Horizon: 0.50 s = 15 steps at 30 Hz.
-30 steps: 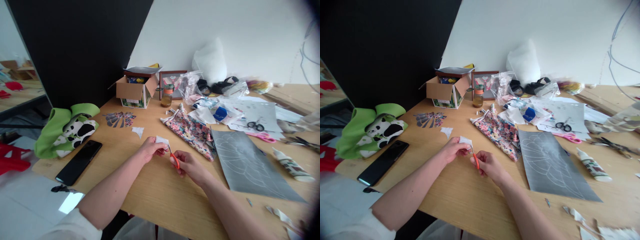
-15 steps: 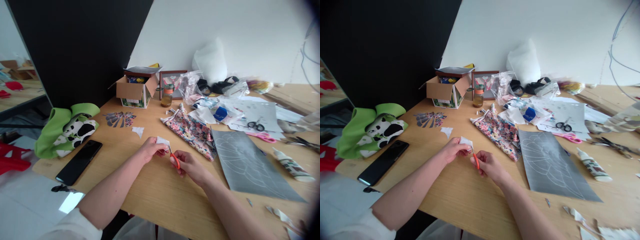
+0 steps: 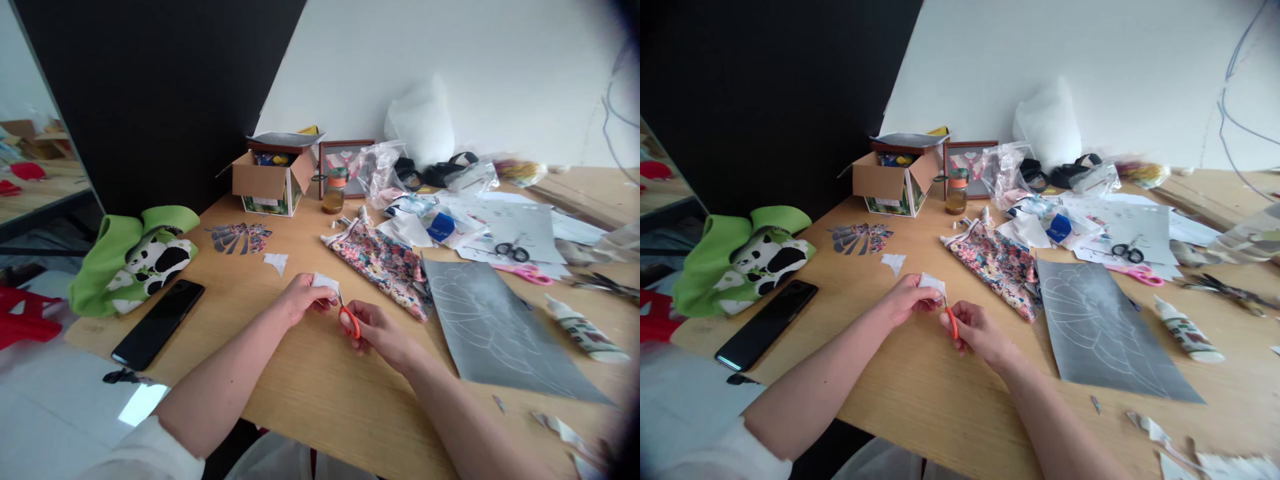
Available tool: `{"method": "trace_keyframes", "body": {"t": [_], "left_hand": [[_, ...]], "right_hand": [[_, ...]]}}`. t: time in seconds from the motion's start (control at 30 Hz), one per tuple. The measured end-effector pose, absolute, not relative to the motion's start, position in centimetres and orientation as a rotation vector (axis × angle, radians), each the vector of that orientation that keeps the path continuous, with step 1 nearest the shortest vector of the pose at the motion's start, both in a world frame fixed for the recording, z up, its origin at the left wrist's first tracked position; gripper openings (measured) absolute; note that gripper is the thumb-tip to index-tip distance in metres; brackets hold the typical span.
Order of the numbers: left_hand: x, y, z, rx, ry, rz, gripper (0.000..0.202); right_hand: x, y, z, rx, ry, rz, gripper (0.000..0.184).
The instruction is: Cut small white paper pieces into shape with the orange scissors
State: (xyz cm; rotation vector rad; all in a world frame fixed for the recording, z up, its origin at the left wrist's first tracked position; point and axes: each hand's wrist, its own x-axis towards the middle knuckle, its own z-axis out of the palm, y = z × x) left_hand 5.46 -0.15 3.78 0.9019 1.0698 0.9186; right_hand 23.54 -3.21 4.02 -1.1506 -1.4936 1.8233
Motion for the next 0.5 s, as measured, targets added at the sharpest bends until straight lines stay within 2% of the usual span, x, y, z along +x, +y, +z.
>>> {"method": "trace_keyframes", "body": {"t": [0.5], "left_hand": [[5.45, -0.25, 3.93, 0.908, 1.065, 0.919, 0.013]], "right_hand": [[23.50, -3.09, 3.90, -1.160, -1.508, 1.787, 0.052]]}}
